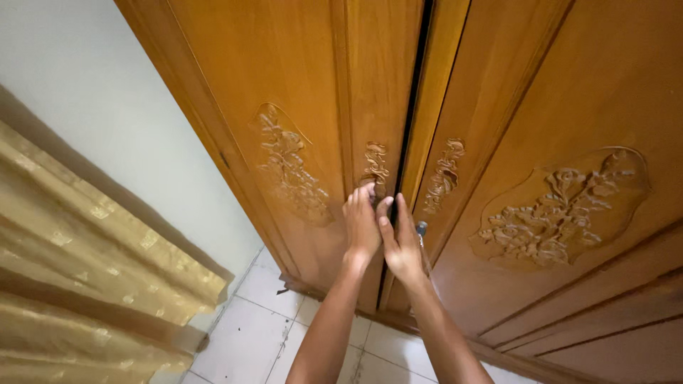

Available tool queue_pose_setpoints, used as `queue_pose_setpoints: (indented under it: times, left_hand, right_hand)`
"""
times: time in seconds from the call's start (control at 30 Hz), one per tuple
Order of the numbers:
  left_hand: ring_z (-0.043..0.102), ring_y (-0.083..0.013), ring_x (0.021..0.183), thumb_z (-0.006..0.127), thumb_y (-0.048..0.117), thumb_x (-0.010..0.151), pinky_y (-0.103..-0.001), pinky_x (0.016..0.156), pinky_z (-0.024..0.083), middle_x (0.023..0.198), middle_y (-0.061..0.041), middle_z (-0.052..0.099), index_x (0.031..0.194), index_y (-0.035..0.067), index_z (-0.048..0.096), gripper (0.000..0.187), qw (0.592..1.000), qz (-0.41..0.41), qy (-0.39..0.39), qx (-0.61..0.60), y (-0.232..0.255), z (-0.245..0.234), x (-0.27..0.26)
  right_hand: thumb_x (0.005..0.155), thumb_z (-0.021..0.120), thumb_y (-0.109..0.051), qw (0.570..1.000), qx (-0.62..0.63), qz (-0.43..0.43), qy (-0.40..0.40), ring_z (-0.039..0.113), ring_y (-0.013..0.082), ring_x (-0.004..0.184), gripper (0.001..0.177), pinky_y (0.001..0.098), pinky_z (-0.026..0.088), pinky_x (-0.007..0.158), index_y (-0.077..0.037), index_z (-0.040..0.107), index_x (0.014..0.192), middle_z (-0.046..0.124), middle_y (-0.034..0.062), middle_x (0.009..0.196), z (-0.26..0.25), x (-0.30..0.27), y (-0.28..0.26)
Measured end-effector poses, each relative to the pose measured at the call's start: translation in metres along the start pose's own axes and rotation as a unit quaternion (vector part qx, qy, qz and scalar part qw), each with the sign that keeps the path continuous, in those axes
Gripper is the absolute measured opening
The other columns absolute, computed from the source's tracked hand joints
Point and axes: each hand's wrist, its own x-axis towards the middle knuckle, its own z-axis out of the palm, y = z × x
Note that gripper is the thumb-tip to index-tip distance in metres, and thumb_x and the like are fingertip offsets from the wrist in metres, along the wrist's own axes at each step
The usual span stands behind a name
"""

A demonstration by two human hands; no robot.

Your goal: The person opens and closes a wooden wardrobe door, then opens and closes a window with a green metal grille, and finally reopens and closes the wardrobe door again. The actions are performed by hand without tools.

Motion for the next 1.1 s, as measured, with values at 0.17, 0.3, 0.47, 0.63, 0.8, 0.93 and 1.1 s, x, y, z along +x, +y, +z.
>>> queue_pose_setpoints:
  times: [0.17,0.3,0.47,0.63,0.8,0.93,1.1]
  left_hand:
    - [0.06,-0.0332,0.102,0.067,0.035,0.097,-0.047,0.091,0.043,0.105,-0.013,0.065,0.124,0.003,0.061,0.042,1.0,0.013,0.007,-0.02,0.002,-0.016,-0.011]
    - [0.059,-0.0338,0.103,0.066,0.032,0.099,-0.048,0.094,0.041,0.106,-0.014,0.065,0.127,0.002,0.059,0.043,0.999,0.031,0.022,-0.014,0.005,-0.025,-0.02]
    - [0.061,-0.0329,0.102,0.066,0.034,0.097,-0.048,0.096,0.041,0.106,-0.013,0.069,0.13,0.001,0.061,0.047,0.999,0.032,0.025,-0.002,0.004,-0.036,-0.029]
    - [0.061,-0.0337,0.107,0.064,0.037,0.098,-0.048,0.097,0.041,0.111,-0.013,0.071,0.131,0.002,0.063,0.048,1.0,0.014,0.025,0.008,0.002,-0.048,-0.044]
    - [0.057,-0.0345,0.121,0.058,0.036,0.105,-0.052,0.113,0.033,0.128,-0.017,0.067,0.139,0.001,0.058,0.049,0.998,0.033,0.04,0.032,0.006,-0.068,-0.067]
    - [0.056,-0.033,0.125,0.057,0.036,0.105,-0.057,0.118,0.025,0.129,-0.016,0.066,0.141,0.001,0.057,0.051,0.999,0.028,0.027,0.025,0.009,-0.092,-0.084]
    - [0.056,-0.031,0.126,0.06,0.035,0.103,-0.06,0.119,0.023,0.128,-0.015,0.066,0.141,0.0,0.056,0.052,0.998,0.05,0.02,0.035,0.007,-0.115,-0.093]
  right_hand:
    - [0.105,0.05,-0.042,0.999,-0.025,-0.02,0.035,0.042,0.0409,0.146,0.068,0.0446,0.034,0.119,0.003,0.038,0.154,0.044,0.0302,0.155,0.013,-0.005,-0.005]
    - [0.105,0.049,-0.043,0.999,-0.004,0.0,0.037,0.044,0.0399,0.146,0.066,0.0441,0.034,0.117,0.0,0.038,0.154,0.045,0.0281,0.155,0.016,-0.017,-0.01]
    - [0.108,0.042,-0.043,0.999,0.021,-0.013,0.035,0.043,0.039,0.147,0.065,0.0434,0.034,0.118,-0.002,0.035,0.157,0.044,0.0263,0.157,0.019,-0.027,-0.019]
    - [0.104,0.045,-0.042,0.998,0.018,0.034,0.046,0.05,0.036,0.141,0.065,0.0418,0.04,0.113,-0.003,0.036,0.156,0.048,0.0245,0.154,0.03,-0.044,-0.032]
    - [0.108,0.046,-0.036,0.999,0.003,0.02,0.039,0.049,0.0364,0.144,0.06,0.0423,0.039,0.116,-0.002,0.039,0.156,0.048,0.0251,0.156,0.034,-0.07,-0.044]
    - [0.105,0.05,-0.035,0.999,0.002,0.036,0.036,0.049,0.0355,0.144,0.061,0.0412,0.04,0.115,-0.002,0.04,0.156,0.049,0.0247,0.155,0.042,-0.09,-0.056]
    - [0.104,0.054,-0.036,0.997,-0.03,0.048,0.06,0.052,0.0344,0.14,0.059,0.0403,0.041,0.113,-0.003,0.045,0.153,0.053,0.0227,0.151,0.055,-0.105,-0.067]
